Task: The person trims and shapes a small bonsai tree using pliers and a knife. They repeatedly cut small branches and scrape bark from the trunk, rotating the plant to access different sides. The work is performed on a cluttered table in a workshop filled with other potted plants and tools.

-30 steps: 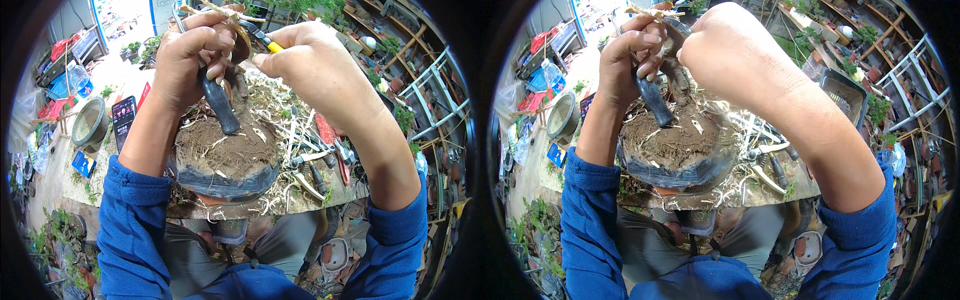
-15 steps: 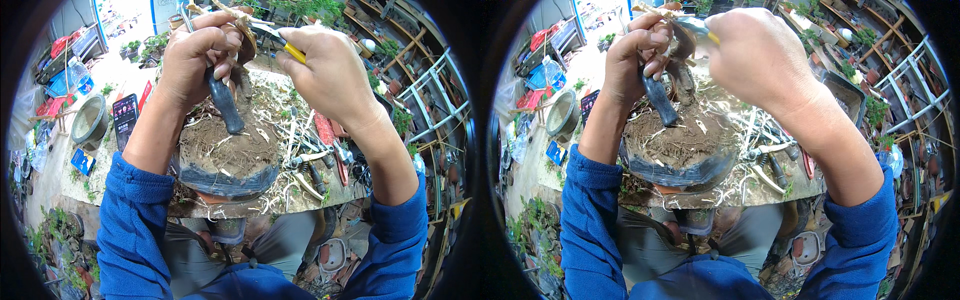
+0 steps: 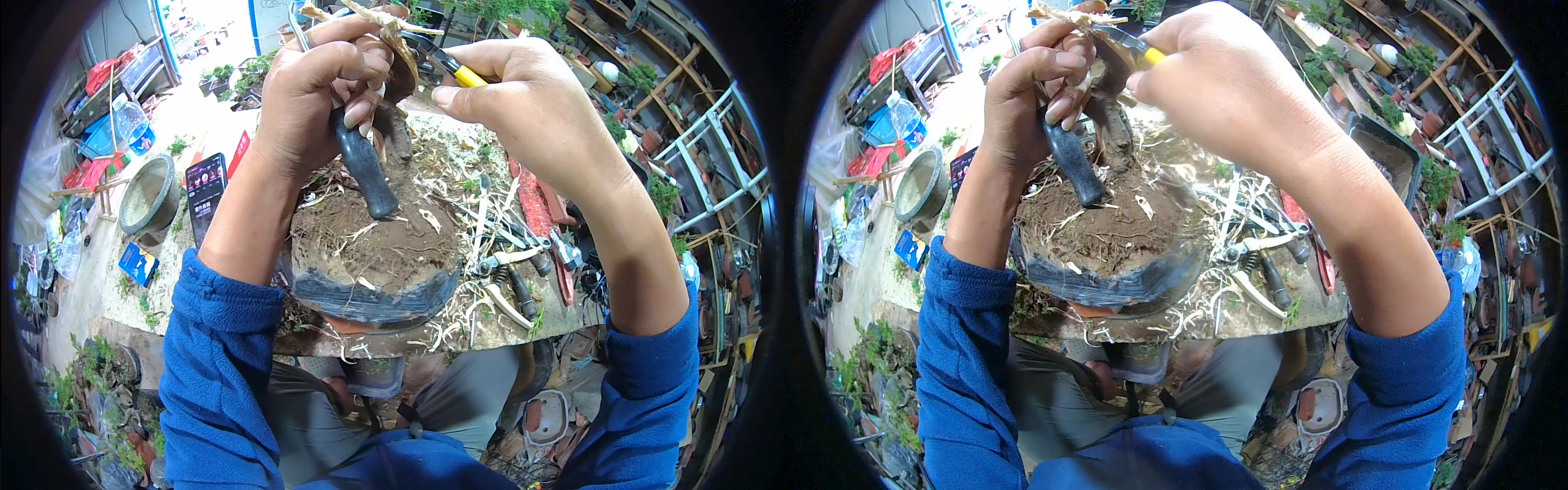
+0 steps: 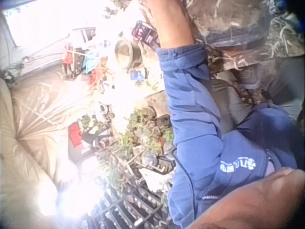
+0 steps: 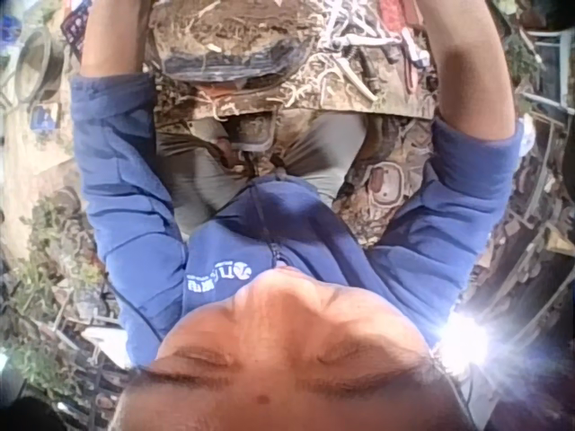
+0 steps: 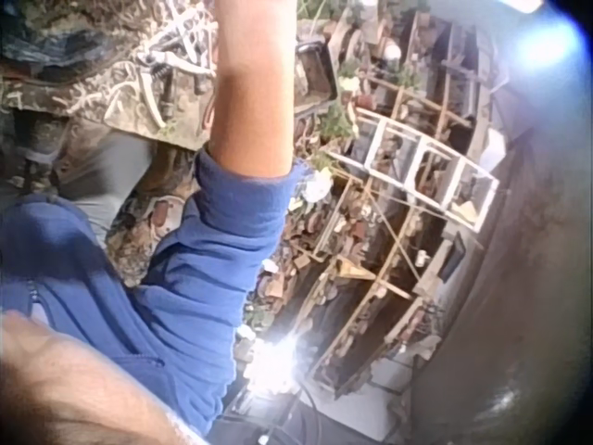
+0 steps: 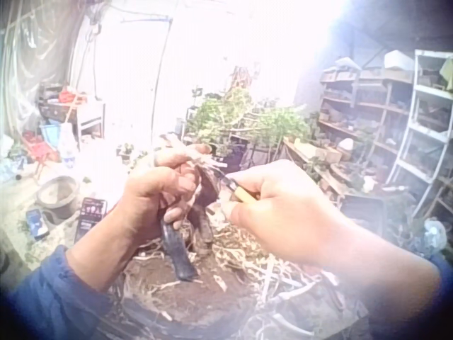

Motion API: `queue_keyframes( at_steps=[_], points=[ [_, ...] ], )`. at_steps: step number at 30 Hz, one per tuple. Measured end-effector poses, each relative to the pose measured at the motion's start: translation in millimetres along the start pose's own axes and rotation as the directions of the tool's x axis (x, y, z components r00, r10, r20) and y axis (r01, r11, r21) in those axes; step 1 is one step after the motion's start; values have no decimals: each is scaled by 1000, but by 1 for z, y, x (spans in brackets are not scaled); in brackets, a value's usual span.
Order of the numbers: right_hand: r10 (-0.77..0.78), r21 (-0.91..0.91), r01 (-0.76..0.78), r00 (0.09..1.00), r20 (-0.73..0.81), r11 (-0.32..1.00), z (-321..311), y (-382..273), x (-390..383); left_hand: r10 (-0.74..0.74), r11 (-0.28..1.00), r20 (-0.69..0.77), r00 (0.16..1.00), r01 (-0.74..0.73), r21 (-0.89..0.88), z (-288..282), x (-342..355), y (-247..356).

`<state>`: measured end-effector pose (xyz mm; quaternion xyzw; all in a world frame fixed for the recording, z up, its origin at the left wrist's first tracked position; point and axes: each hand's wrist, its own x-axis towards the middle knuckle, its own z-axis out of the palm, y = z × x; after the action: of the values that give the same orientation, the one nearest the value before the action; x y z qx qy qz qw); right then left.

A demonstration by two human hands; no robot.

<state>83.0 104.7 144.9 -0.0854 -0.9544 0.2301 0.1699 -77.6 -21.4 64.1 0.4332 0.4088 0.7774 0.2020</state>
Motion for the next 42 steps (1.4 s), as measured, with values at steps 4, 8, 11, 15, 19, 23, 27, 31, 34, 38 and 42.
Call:
queue_keyframes(
  at_steps=[4,8,11,15,19,23,27,31,34,38,42],
  points=[
    [55,23,-54,997,-47,998,6,0,2,21,999,60,998,-19,-40,-4,1,-1],
    [-131,-240,108,988,-84,965,8,14,4,6,990,121,993,11,-140,-6,3,-2],
    [-176,-231,134,969,-175,964,9,37,-3,-31,996,-2,1000,31,-83,-5,2,-3],
    [-65,-232,27,985,-160,972,28,85,-34,2,975,72,997,14,-220,-4,0,3],
    [164,-419,-189,982,-95,888,81,132,-83,-6,986,-192,981,-26,-165,-1,-6,12],
    [100,-390,-174,974,-205,904,99,138,-100,-113,978,-469,876,15,-209,5,-14,31],
    [28,423,152,920,-391,893,87,79,-91,7,999,-434,901,-29,-42,30,-40,35],
    [-176,473,349,911,-372,809,87,13,-74,39,996,-402,915,-67,-56,57,-57,28],
    [-262,309,426,852,-454,850,90,0,-63,104,995,-415,904,-100,32,65,-59,23],
    [-215,396,410,866,-452,822,89,16,-64,208,974,-401,892,-153,165,57,-50,18],
    [-79,479,318,887,-455,818,88,39,-76,254,963,-357,899,-202,177,35,-36,20]
  ],
)
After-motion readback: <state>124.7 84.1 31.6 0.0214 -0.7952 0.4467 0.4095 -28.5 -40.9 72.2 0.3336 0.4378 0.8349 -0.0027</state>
